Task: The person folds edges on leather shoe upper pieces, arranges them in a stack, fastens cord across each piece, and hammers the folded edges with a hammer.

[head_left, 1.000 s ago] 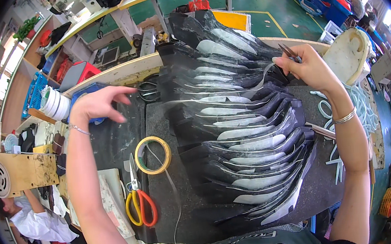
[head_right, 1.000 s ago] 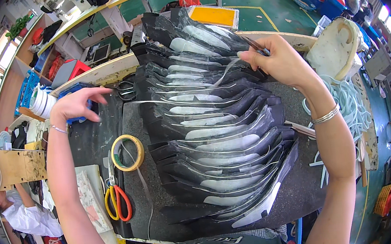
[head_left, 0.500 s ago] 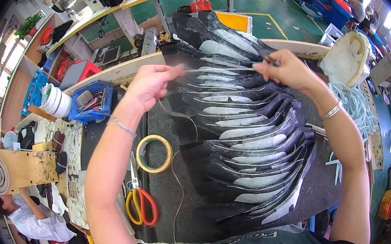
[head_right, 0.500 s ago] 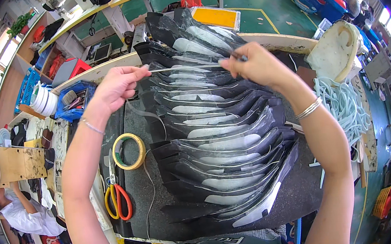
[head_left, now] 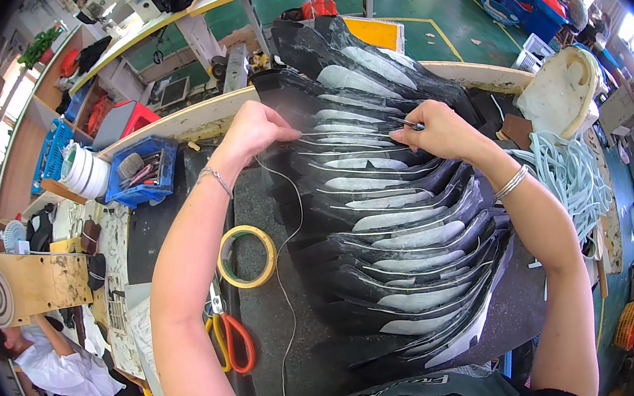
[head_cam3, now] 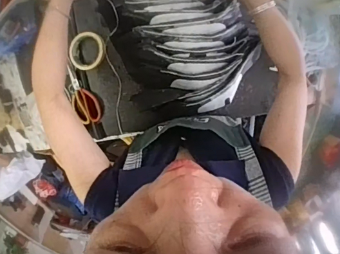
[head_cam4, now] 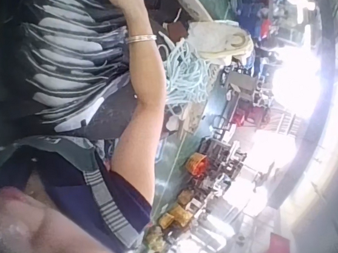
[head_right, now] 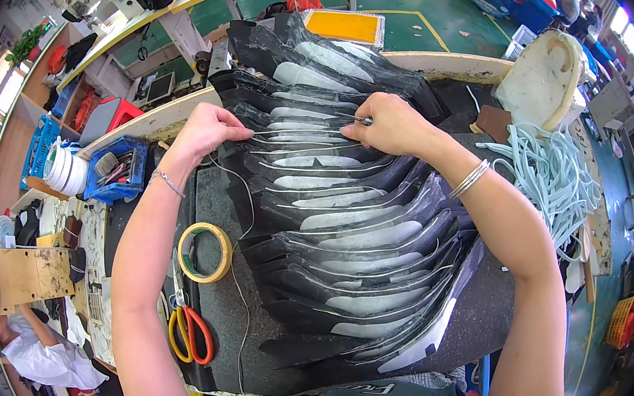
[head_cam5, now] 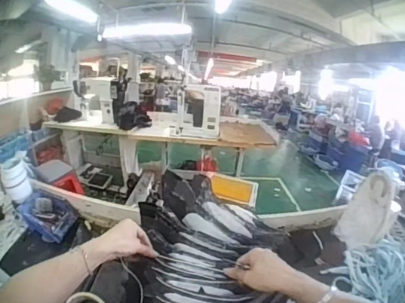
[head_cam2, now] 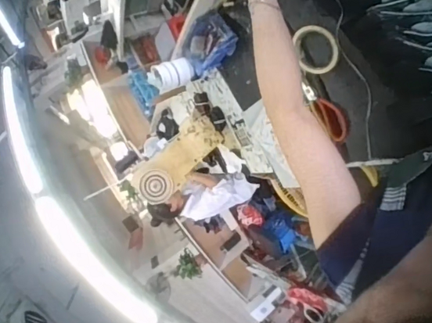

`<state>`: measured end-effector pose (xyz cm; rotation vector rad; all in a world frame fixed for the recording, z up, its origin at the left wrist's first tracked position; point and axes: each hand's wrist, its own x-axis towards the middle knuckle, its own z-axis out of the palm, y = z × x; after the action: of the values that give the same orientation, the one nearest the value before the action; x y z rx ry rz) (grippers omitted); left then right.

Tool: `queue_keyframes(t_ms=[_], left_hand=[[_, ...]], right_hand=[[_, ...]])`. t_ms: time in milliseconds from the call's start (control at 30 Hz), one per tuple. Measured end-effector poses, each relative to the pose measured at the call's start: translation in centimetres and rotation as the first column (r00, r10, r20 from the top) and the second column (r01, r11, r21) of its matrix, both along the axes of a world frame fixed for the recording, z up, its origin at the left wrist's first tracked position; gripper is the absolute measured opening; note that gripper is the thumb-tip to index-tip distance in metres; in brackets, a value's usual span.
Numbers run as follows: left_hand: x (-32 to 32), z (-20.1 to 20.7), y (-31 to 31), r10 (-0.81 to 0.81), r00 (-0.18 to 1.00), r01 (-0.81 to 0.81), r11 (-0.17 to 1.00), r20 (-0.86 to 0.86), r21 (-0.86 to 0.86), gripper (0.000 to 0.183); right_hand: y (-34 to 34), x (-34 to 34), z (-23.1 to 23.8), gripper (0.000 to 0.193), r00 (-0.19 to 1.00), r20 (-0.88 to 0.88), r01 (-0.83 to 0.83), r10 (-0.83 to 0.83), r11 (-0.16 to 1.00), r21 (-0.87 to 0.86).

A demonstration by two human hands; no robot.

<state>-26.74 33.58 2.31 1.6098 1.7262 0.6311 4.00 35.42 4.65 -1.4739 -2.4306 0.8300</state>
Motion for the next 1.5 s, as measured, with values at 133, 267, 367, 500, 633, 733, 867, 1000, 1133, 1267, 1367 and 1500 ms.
queue_keyframes(t_ms=[133,267,367,500,633,733,867,1000,1133,1267,1367,1500], left_hand=[[0.4,0.3,0.9,0.018,1.0,-0.019,1.0,-0.023,-0.024,0.019],[1.2,0.6,2.1,-0.015,0.985,0.018,1.0,-0.17,0.02,0.021],[2.5,1.4,2.3,-0.019,0.941,0.032,0.999,-0.337,0.035,0.021],[1.9,0.6,2.4,0.07,0.872,0.009,0.988,-0.485,0.157,0.022],[-0.5,-0.6,2.1,0.017,0.965,0.02,0.991,-0.262,0.135,0.019],[-1.5,-0.4,1.4,0.038,0.985,-0.016,0.991,-0.168,0.133,0.015],[-0.4,0.9,0.8,0.03,0.968,0.023,0.978,-0.251,0.205,0.015],[-0.7,1.4,-0.3,0.098,0.952,-0.045,0.982,-0.289,0.185,0.016],[-0.7,2.4,-1.4,0.111,0.976,-0.066,0.971,-0.189,0.231,0.017],[2.5,3.7,-2.2,-0.186,0.976,0.152,0.954,0.111,0.259,0.017],[2.8,5.0,-2.7,-0.166,0.95,0.187,0.981,0.264,-0.059,0.019],[3.4,4.7,-1.4,-0.258,0.909,0.292,0.954,0.327,-0.061,0.019]], right_hand=[[0.4,-0.1,-0.2,0.035,0.999,0.035,0.021,-0.022,1.0,0.018],[0.7,-0.5,0.1,0.033,0.992,0.103,0.069,-0.072,0.997,0.027],[1.1,-0.2,-1.0,0.037,0.964,0.213,0.113,-0.162,0.968,0.225],[0.9,2.4,2.0,0.044,0.884,0.42,0.086,-0.208,0.953,0.291],[-1.5,-1.6,1.9,0.037,0.997,0.076,-0.023,-0.001,0.949,0.314],[-1.1,-7.1,0.3,0.027,0.973,0.133,-0.227,0.186,0.862,0.454],[1.4,-11.4,-1.5,0.018,0.929,0.239,-0.37,0.283,0.75,0.548],[1.3,-13.0,-0.6,0.015,0.862,0.42,-0.482,0.283,0.712,0.51],[0.8,-10.5,-0.2,0.027,0.96,-0.194,-0.085,0.2,0.873,0.481],[0.4,-7.6,0.2,0.032,0.896,-0.393,-0.205,0.205,0.978,0.044],[0.4,-3.6,1.9,0.024,0.837,-0.527,0.059,-0.149,0.981,-0.184],[1.9,2.4,0.8,0.026,0.798,-0.563,0.182,-0.214,0.977,-0.114]])
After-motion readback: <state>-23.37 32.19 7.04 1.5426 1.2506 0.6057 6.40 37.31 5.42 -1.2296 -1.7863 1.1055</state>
